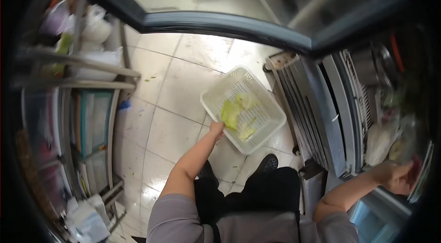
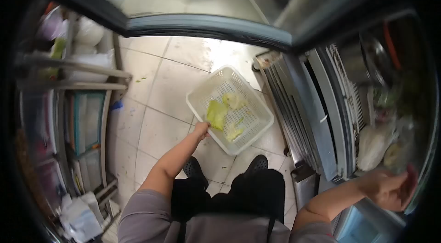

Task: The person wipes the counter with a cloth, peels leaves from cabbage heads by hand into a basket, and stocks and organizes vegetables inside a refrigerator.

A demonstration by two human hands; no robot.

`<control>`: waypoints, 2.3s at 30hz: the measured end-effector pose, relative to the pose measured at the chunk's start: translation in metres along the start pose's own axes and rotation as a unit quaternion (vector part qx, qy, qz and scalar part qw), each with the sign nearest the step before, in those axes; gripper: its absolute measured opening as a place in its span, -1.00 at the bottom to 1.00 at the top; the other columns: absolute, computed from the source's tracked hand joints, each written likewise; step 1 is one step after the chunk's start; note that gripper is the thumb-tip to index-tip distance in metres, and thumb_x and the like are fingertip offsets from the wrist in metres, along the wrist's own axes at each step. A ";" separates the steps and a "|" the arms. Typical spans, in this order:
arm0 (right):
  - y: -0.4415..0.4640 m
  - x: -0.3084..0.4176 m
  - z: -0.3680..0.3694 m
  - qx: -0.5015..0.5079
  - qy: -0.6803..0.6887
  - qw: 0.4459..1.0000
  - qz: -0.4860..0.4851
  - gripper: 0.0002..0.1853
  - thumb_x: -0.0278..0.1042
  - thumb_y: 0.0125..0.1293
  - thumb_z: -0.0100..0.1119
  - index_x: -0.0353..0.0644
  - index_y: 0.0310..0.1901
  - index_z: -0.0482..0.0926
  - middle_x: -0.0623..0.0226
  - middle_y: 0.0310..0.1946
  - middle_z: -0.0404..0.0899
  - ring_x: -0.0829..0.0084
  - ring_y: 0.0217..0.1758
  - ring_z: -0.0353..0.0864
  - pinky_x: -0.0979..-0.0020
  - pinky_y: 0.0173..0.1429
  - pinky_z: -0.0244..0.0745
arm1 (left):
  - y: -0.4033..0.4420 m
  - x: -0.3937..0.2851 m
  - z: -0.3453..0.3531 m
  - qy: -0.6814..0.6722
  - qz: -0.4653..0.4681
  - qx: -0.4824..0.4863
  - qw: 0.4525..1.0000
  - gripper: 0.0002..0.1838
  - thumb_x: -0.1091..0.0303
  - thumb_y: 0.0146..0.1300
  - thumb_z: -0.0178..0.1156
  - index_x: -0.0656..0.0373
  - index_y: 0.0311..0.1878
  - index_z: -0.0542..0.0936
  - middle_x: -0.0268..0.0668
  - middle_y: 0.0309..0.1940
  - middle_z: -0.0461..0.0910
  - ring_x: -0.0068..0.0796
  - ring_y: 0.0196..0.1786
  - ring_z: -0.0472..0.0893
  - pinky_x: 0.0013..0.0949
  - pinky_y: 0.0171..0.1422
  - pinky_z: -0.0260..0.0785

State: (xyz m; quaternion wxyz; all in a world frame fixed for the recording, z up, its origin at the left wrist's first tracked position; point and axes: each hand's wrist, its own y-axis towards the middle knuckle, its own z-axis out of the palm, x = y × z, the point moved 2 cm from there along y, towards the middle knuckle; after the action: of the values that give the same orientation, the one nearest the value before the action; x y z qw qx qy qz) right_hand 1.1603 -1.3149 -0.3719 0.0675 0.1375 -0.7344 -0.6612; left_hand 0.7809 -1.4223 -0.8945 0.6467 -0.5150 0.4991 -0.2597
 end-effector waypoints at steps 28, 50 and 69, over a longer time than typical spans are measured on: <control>0.374 0.589 0.111 0.485 0.458 0.685 -0.293 -0.74 -0.30 0.01 0.26 -0.10 -0.23 0.54 0.21 -0.17 0.43 0.17 0.04 0.35 0.12 0.05 0.27 | -0.799 0.171 -0.374 -0.693 0.263 -0.360 0.567 -0.70 0.50 0.06 0.00 0.43 -0.11 0.35 -0.04 -0.19 0.48 -0.13 -0.23 0.59 -0.18 -0.29 0.55; 0.300 0.602 0.386 0.525 -0.211 0.730 -0.383 -0.71 -0.22 0.20 0.00 0.10 -0.07 0.62 0.56 -0.09 0.57 0.44 -0.02 0.50 0.13 -0.20 0.26 | -0.889 0.038 -0.519 -0.653 0.408 -0.425 0.477 -0.64 0.45 0.11 0.04 0.31 0.01 0.34 -0.11 -0.10 0.51 -0.23 -0.16 0.60 -0.29 -0.18 0.56; 0.341 0.579 -0.017 0.686 0.382 0.602 0.145 -0.59 -0.05 0.12 0.21 -0.26 -0.18 0.58 0.08 -0.32 0.59 0.20 -0.20 0.56 0.30 -0.09 0.43 | -0.775 -0.251 -0.606 -0.362 0.424 0.018 0.830 -0.73 0.48 0.12 0.11 0.37 -0.10 0.45 -0.14 -0.22 0.57 -0.37 -0.23 0.61 -0.46 -0.32 0.48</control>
State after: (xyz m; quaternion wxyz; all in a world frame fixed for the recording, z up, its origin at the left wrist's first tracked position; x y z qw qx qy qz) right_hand 0.5745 -1.4702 -0.0804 0.3228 0.2750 -0.8900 0.1678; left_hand 0.2734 -1.7152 -0.0648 0.8368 -0.2985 0.3937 0.2359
